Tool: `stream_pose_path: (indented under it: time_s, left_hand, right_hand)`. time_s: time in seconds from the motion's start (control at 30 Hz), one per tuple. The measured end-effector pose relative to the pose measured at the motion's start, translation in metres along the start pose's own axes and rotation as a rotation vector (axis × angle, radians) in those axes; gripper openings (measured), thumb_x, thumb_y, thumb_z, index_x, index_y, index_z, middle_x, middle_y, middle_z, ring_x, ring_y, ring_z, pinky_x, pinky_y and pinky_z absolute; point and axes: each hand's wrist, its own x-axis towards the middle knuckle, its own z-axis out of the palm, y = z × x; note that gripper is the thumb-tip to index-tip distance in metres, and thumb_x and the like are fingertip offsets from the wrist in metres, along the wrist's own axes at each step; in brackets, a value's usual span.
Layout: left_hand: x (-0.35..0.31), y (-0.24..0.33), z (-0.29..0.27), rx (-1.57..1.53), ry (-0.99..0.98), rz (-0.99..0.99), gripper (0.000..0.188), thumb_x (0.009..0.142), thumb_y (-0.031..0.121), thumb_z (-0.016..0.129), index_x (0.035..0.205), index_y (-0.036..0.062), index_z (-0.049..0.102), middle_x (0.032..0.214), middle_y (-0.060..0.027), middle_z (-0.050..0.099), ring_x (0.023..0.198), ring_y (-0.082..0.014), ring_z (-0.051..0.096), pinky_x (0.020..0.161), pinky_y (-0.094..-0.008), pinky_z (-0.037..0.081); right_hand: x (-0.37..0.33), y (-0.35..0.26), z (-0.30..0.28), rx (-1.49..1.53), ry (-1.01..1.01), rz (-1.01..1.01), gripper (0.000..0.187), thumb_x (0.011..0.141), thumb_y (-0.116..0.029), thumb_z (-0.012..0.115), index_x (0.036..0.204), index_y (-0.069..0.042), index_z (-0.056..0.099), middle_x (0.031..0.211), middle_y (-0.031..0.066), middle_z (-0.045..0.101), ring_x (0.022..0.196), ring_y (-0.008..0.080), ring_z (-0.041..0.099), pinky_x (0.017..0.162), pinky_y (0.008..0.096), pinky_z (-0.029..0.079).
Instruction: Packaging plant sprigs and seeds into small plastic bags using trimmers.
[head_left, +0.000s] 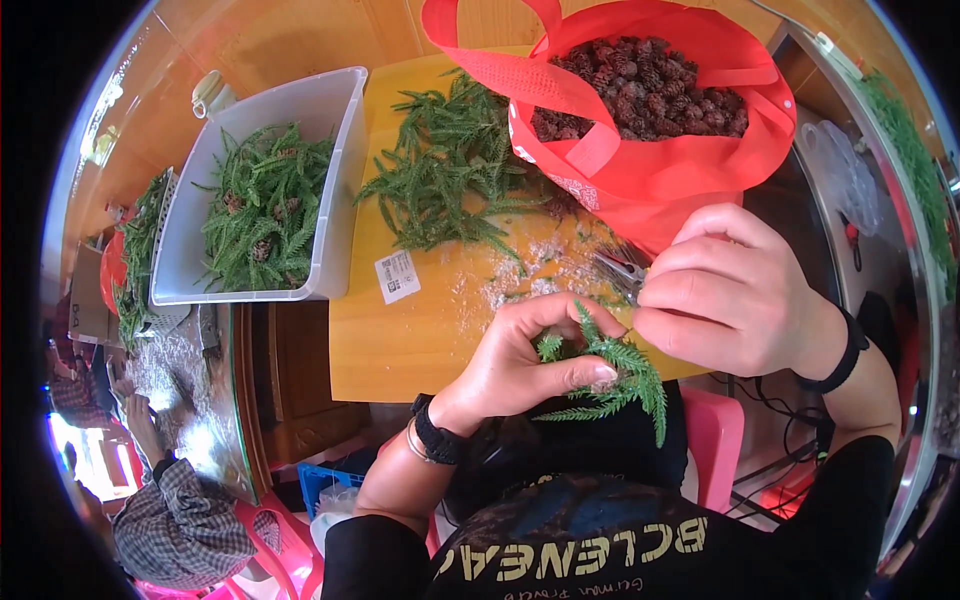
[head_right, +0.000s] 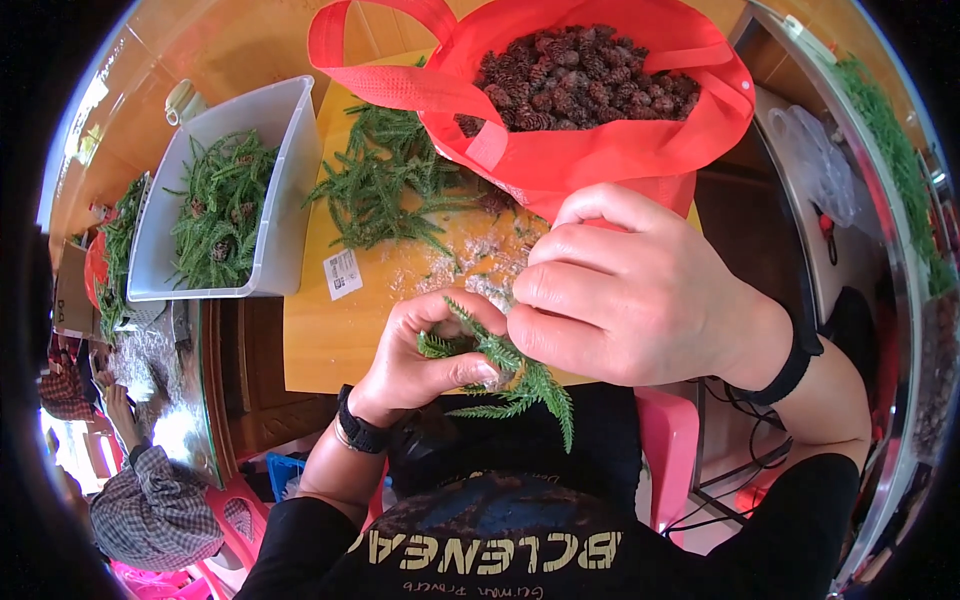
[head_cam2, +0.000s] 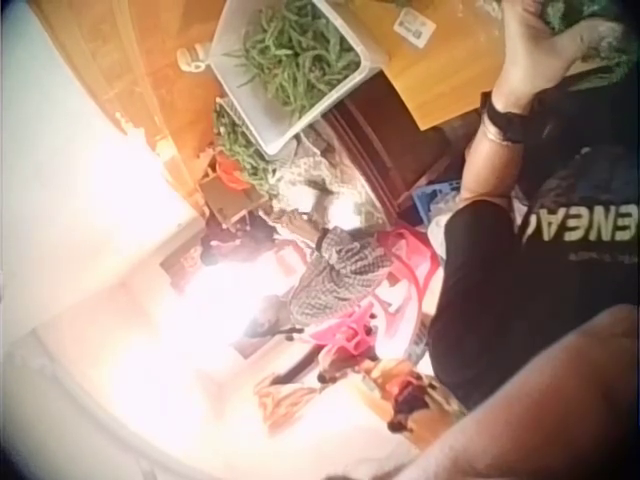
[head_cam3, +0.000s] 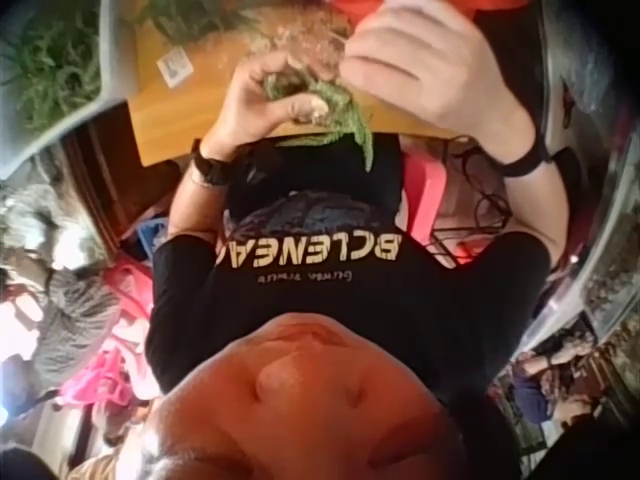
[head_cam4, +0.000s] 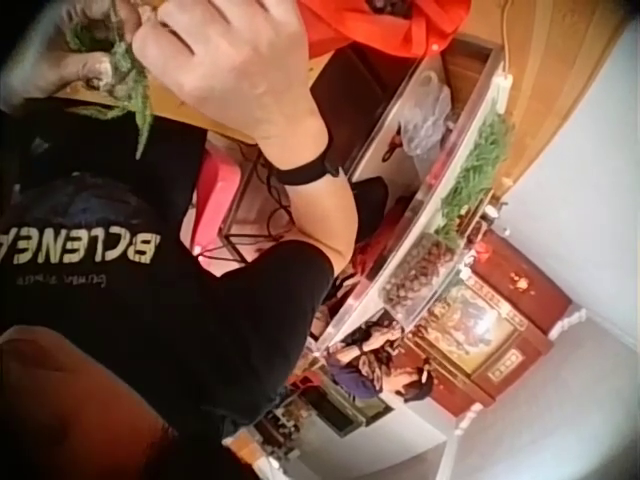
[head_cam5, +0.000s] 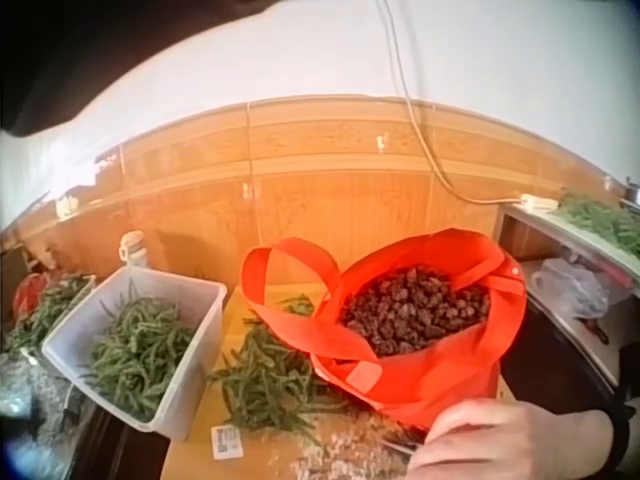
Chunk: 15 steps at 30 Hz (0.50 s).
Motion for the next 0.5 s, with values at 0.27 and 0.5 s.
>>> stream_pose_path:
  time_s: [0.27,0.5]
  left_hand:
    - [0.003,0.000,0.003,0.176,0.011,0.184,0.021,0.074,0.001,0.070,0.094,0.0007,0.062,0.087,-0.0050,0.063,0.081,-0.0113,0.059,0.072,-0.0250,0.047]
    - [0.007,0.002,0.005,0.454,-0.017,0.303,0.019,0.072,0.000,0.070,0.089,0.0007,0.063,0.086,-0.0077,0.063,0.081,-0.0163,0.061,0.071,-0.0257,0.047]
  right_hand:
    - [0.011,0.002,-0.007,-0.018,-0.118,-0.069,0.010,0.059,-0.011,0.062,0.068,-0.010,0.057,0.071,-0.0029,0.054,0.070,0.0116,0.057,0.068,0.0296,0.046]
    - [0.019,0.004,-0.016,-0.065,-0.283,-0.145,0.010,0.059,-0.012,0.063,0.065,-0.010,0.055,0.070,-0.0020,0.054,0.071,0.0118,0.057,0.069,0.0306,0.047]
